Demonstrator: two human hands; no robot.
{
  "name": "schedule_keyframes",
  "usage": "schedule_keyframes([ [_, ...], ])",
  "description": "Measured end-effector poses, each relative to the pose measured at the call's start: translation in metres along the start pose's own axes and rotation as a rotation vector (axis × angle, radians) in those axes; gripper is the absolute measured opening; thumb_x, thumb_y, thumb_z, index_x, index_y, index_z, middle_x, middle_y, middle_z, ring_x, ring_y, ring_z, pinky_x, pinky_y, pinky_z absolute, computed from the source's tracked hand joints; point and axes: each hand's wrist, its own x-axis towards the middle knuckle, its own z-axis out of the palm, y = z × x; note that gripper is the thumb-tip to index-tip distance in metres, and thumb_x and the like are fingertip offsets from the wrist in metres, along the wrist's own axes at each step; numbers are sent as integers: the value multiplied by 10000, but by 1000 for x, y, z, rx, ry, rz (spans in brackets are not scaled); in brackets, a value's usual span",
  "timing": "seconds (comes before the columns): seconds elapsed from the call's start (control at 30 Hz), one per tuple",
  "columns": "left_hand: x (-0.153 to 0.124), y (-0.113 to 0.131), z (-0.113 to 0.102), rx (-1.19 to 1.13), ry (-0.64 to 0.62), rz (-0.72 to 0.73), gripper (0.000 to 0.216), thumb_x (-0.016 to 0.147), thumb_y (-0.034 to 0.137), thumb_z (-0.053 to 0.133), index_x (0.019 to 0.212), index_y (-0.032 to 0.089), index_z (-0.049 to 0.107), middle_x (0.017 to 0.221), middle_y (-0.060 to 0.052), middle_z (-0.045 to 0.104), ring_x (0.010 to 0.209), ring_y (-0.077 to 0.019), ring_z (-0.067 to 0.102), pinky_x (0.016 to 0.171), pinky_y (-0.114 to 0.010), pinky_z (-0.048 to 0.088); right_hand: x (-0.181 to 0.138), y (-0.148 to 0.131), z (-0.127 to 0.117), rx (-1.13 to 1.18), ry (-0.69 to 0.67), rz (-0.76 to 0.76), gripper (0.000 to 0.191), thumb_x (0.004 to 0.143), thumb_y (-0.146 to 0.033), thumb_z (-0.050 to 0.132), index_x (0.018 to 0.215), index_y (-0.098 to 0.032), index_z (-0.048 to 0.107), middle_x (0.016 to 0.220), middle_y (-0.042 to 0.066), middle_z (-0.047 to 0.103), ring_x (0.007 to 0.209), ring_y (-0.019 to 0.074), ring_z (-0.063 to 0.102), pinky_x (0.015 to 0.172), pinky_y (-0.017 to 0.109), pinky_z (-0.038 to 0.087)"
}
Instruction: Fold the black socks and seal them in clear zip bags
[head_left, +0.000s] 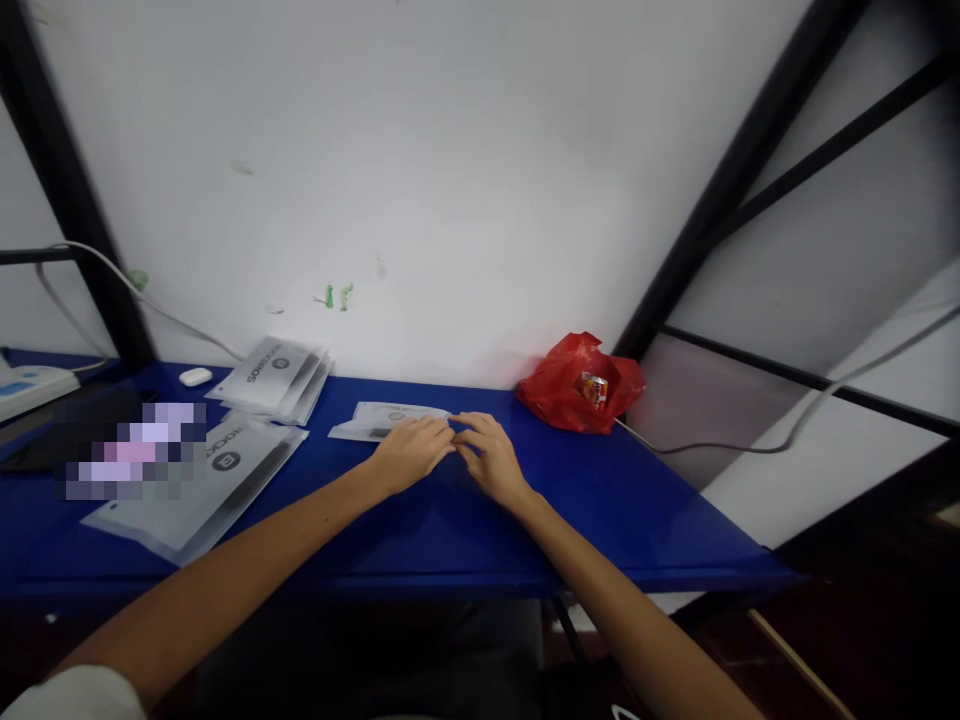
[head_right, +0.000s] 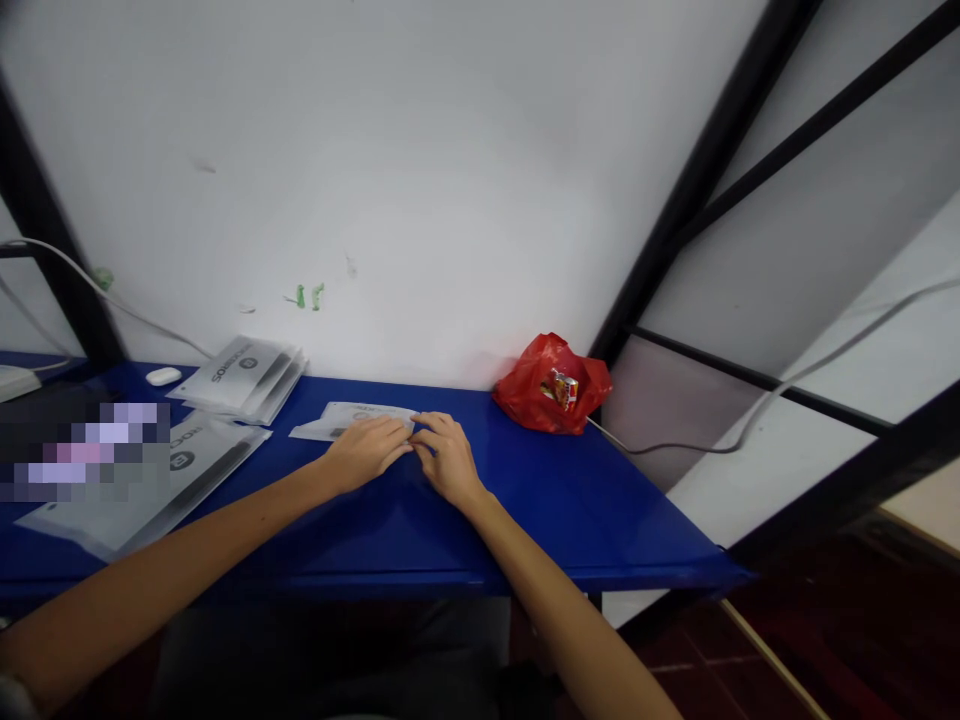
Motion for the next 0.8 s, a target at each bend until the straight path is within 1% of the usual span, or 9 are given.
schedule_keyframes([
  [0.1,7,-2,5,15,-36,41,237,952,248,348,948,153,565,894,-43,621,893,-180,569,756,-307,405,1,-2,0,7,9,25,172,821,-174,523,790,-242,678,1101,58,651,1067,238,529,898,448,424],
  [0.2,7,-3,6,76,-78,100,241,953,204,330,943,147,564,887,-48,617,897,-182,566,751,-309,390,1,-4,-1,-12,18,18,176,831,-174,509,792,-226,673,1098,69,652,1056,236,529,898,440,419],
  [0.3,0,-10,1,157,-123,129,244,948,169,322,937,137,563,881,-56,612,879,-192,563,736,-318,379,0,-3,-3,-45,3,13,179,828,-160,505,810,-224,671,1113,67,646,1069,239,523,902,435,411],
  [0.37,-7,-20,-5,201,-144,129,243,944,160,324,925,134,564,879,-61,610,867,-198,560,718,-321,370,1,2,-5,-58,6,20,171,821,-153,513,821,-220,670,1125,68,642,1082,245,516,910,440,403],
  [0.5,-26,-42,-21,266,-175,88,234,938,149,331,932,133,564,892,-71,608,872,-201,548,710,-324,351,2,15,-10,-90,27,25,152,819,-154,516,824,-208,658,1140,73,635,1072,251,520,889,451,407],
  [0.57,-36,-48,-30,283,-201,68,232,932,138,332,932,140,565,891,-71,606,862,-200,542,702,-324,343,5,20,-11,-108,25,21,144,820,-151,517,819,-205,651,1141,71,635,1063,248,524,882,447,408],
  [0.73,-54,-52,-47,286,-263,-1,229,917,124,347,892,147,574,865,-72,605,841,-196,536,690,-316,346,11,24,-9,-129,-6,3,139,815,-137,527,812,-205,648,1151,64,632,1072,239,523,892,431,401],
  [0.8,-59,-52,-52,285,-301,-53,238,919,137,346,881,145,580,860,-76,611,840,-197,545,686,-313,356,12,26,-9,-136,-8,4,139,815,-140,530,816,-205,653,1153,62,633,1073,238,521,894,428,400],
])
